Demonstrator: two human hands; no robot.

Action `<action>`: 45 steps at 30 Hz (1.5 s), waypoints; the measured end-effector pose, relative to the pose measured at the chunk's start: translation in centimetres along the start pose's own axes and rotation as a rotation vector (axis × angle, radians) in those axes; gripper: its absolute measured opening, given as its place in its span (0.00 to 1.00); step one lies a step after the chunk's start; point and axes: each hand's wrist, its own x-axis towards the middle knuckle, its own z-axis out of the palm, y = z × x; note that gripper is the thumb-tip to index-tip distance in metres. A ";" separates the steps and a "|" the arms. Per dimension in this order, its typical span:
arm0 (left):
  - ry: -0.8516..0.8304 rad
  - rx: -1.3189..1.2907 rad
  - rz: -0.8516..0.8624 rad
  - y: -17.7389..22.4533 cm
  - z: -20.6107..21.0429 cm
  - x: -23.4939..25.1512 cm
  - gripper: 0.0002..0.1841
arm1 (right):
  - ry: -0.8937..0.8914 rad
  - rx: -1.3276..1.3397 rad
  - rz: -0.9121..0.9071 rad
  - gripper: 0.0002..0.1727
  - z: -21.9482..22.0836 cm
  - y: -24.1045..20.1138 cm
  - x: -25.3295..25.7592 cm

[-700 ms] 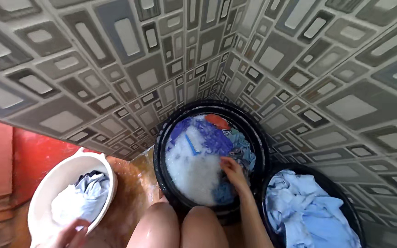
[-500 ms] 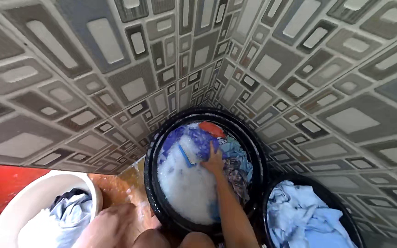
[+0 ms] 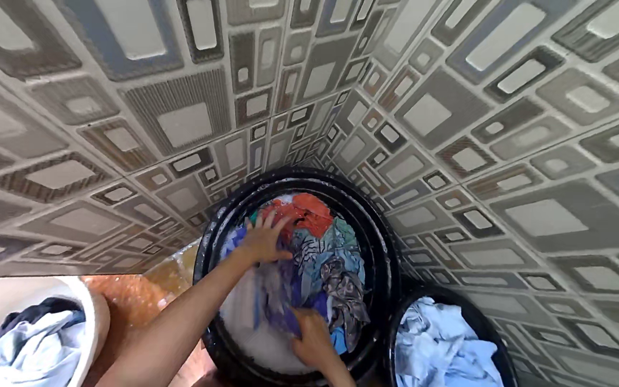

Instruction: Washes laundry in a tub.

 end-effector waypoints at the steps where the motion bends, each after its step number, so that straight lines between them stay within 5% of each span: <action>1: -0.073 0.073 0.020 -0.5 0.9 0.8 0.53 | 0.012 0.002 -0.040 0.23 0.2 0.7 -1.5; 7: -0.510 0.243 0.222 -1.4 6.8 -3.2 0.27 | -0.131 -0.120 0.063 0.23 -2.7 2.9 -6.5; 13: -0.531 0.057 -0.045 -1.2 9.8 -5.1 0.49 | -0.127 -0.173 0.101 0.54 1.6 3.5 -3.1; 17: -0.579 0.107 -0.127 -0.4 10.3 -2.0 0.32 | -0.236 -0.267 0.222 0.67 4.9 3.8 3.0; 19: -0.598 0.099 -0.160 0.3 9.6 -1.6 0.27 | -0.307 -0.244 0.320 0.64 5.6 3.3 5.1; 22: -0.528 0.098 -0.157 0.2 9.4 -2.1 0.23 | -0.470 -0.166 0.415 0.37 4.9 1.8 6.4; 25: -0.452 0.043 -0.133 -0.8 9.8 -2.3 0.23 | -0.513 -0.091 0.454 0.25 4.0 1.2 5.7; 29: -0.242 -0.286 -0.109 -0.5 8.4 -4.0 0.28 | -0.332 0.047 0.345 0.27 4.4 2.4 2.0; 33: 0.050 -0.579 0.054 5.5 1.2 -8.1 0.22 | 0.486 0.614 -0.045 0.62 5.0 3.6 0.8; 37: 0.277 -0.762 0.352 13.1 -4.2 -13.5 0.14 | 0.699 0.635 -0.001 0.49 4.7 4.8 0.6; 41: 0.453 -0.964 0.542 18.2 -8.5 -18.5 0.12 | 0.893 0.776 0.015 0.21 -0.8 0.8 0.2; 45: 0.619 -1.143 0.662 18.0 -12.5 -21.5 0.15 | 1.071 1.003 -0.108 0.23 -10.3 -2.3 -2.7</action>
